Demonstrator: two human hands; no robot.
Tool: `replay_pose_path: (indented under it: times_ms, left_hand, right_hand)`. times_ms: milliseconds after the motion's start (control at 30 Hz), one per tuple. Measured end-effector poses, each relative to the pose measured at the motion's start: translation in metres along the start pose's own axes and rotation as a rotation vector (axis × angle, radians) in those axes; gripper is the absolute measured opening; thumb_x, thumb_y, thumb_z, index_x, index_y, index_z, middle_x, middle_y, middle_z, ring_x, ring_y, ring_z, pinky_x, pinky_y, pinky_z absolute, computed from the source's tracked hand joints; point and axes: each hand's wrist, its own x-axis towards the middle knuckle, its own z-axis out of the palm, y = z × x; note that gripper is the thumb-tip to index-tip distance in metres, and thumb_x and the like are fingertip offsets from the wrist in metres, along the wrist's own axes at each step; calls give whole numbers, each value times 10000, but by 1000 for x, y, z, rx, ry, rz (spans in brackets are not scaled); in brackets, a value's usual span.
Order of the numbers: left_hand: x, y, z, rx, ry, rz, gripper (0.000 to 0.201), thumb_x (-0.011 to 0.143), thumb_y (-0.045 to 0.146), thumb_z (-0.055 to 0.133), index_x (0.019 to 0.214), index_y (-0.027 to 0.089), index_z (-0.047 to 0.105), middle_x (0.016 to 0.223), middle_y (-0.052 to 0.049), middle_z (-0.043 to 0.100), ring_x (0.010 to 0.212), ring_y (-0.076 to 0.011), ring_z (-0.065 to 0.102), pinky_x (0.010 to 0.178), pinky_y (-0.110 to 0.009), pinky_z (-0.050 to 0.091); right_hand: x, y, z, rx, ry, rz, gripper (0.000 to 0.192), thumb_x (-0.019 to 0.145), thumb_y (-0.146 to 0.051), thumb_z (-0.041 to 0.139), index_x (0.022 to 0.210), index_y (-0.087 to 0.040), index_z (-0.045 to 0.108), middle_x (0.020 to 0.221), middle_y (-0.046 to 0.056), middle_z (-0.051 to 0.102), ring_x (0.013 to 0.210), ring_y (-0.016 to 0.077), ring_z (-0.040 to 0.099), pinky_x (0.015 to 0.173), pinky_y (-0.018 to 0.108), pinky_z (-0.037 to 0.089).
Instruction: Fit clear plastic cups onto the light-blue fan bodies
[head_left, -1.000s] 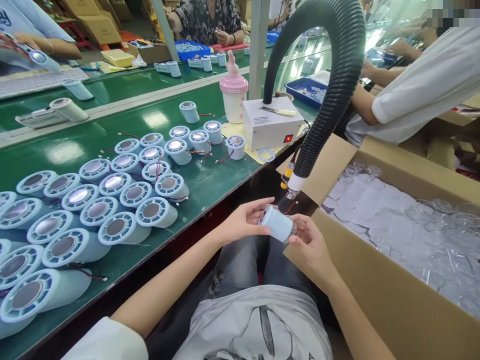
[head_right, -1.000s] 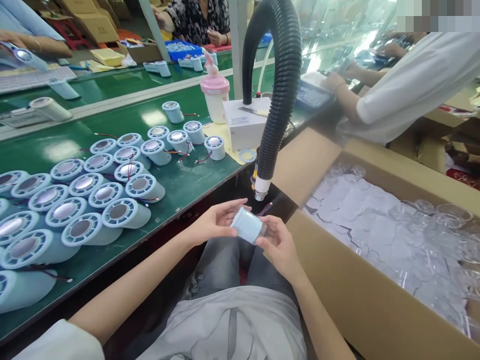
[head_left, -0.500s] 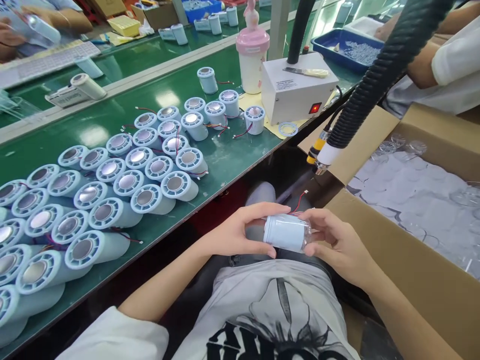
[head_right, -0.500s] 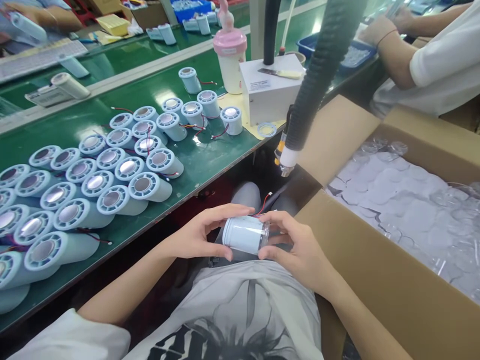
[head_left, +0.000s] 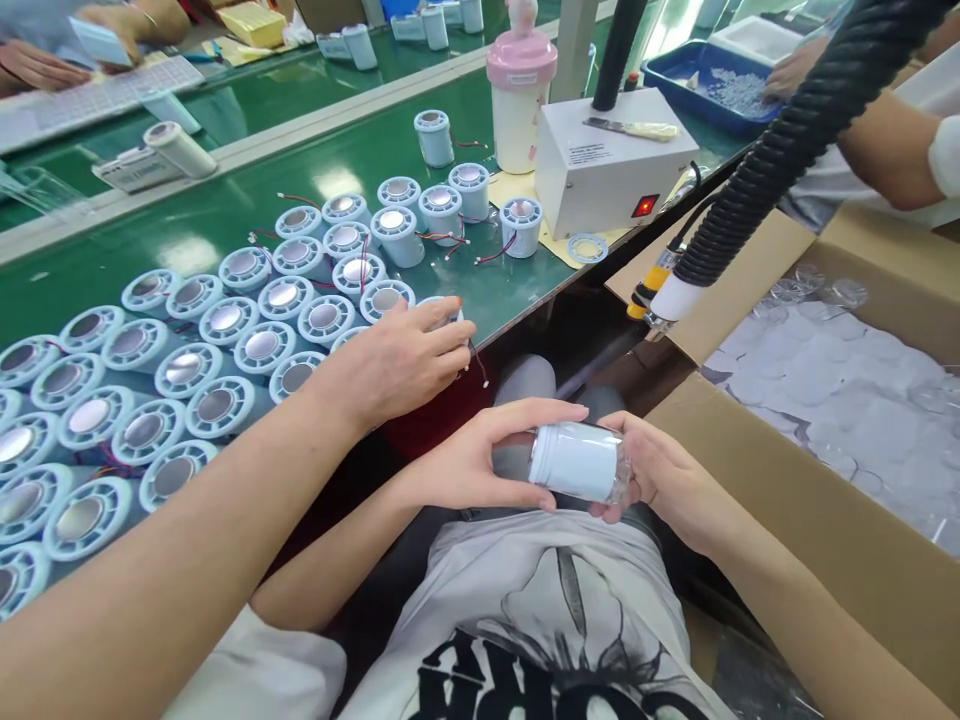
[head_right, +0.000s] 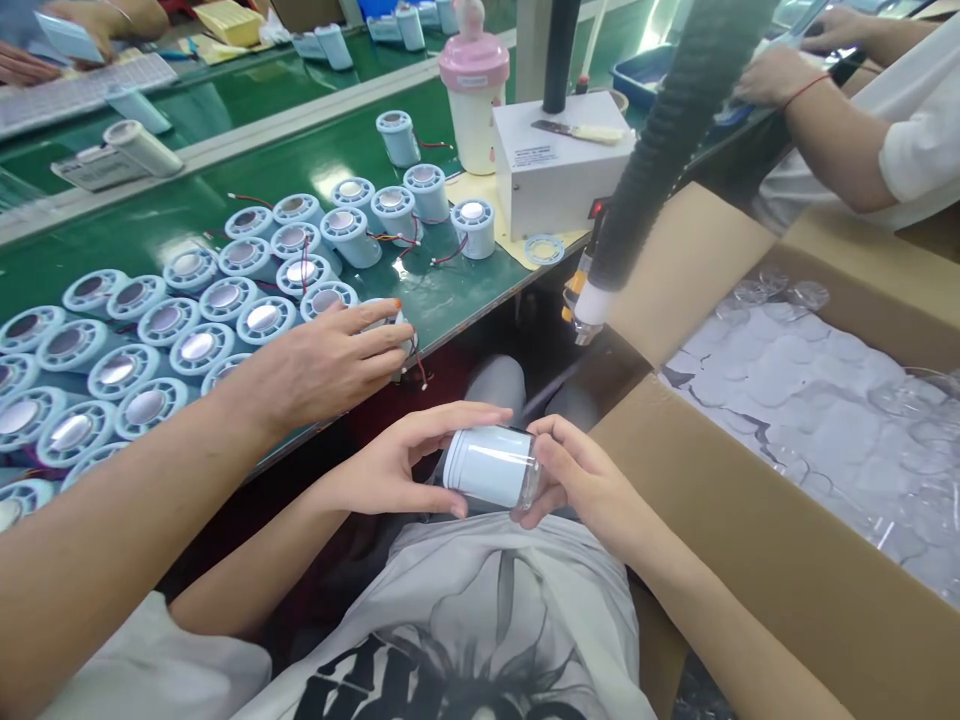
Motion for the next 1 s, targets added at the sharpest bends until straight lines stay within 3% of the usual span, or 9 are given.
replay_pose_path:
  times_ms: [233,367,433,567,667,767,867,933,1000]
  left_hand:
    - [0,4,0,-1,33,-27,534,850,388,727,1347,248,589,1428,-124,569,1315,-283,547,1099,-484,457]
    - [-3,0,-1,-24,26,25,689,694,280,867,1336,291,616,1454,-106,550,1345,-306,523,1077,-407,481]
    - [-5,-3,0,-30,21,84,742,659,196,882,1340,312,612,1478,-105,523,1350,-310,515,1056,-397,498]
    - [-7,-5,5,3,45,109,764,655,120,868,1342,326,605,1444,-96,538,1337,-286,517,1003,-344,532]
    - [-9,-2,9,8,84,51,714,684,125,849,1332,302,607,1381,-95,567,1281,-263,555,966,-315,551]
    - [-11,3,12,-45,132,-49,662,730,161,824,1338,274,587,1317,-91,590,1186,-230,612,963,-313,555]
    - [-13,7,14,-136,165,-138,651,750,198,816,1346,265,561,1239,-76,626,1098,-205,651,927,-304,571]
    - [-14,8,15,-193,169,-190,661,763,228,809,1363,275,535,1200,-72,649,1054,-204,666,878,-300,587]
    - [-15,8,15,-219,158,-234,662,779,271,797,1380,287,519,1198,-78,662,1017,-209,676,820,-294,595]
  right_hand:
    - [5,0,8,101,-2,143,609,769,-781,619,859,-183,544,547,14,679,438,135,652,380,149,499]
    - [6,-2,10,137,-57,282,596,984,-657,353,912,-127,617,638,82,713,415,115,637,347,130,464]
    - [7,-6,11,163,-85,361,648,1044,-567,178,980,-114,638,577,65,681,370,103,601,322,120,432]
    - [8,-12,14,181,-121,485,752,1041,-547,39,922,-128,651,477,30,606,298,81,520,287,105,368]
    - [7,-8,11,90,-155,468,811,985,-672,35,778,-143,612,505,48,611,294,77,494,272,123,336]
    - [2,-1,6,-208,10,194,650,974,-696,231,825,-170,583,564,36,631,356,109,538,308,168,396]
    - [-3,6,0,-610,215,-335,234,980,-372,521,1152,-216,547,1101,112,712,828,196,728,668,297,619]
    - [-5,10,-2,-798,147,-679,445,923,-176,598,1327,-297,458,1488,113,489,1243,253,598,982,436,556]
    - [-6,12,-3,-878,39,-849,588,880,-88,645,1359,-370,452,1578,57,384,1386,270,467,1098,491,463]
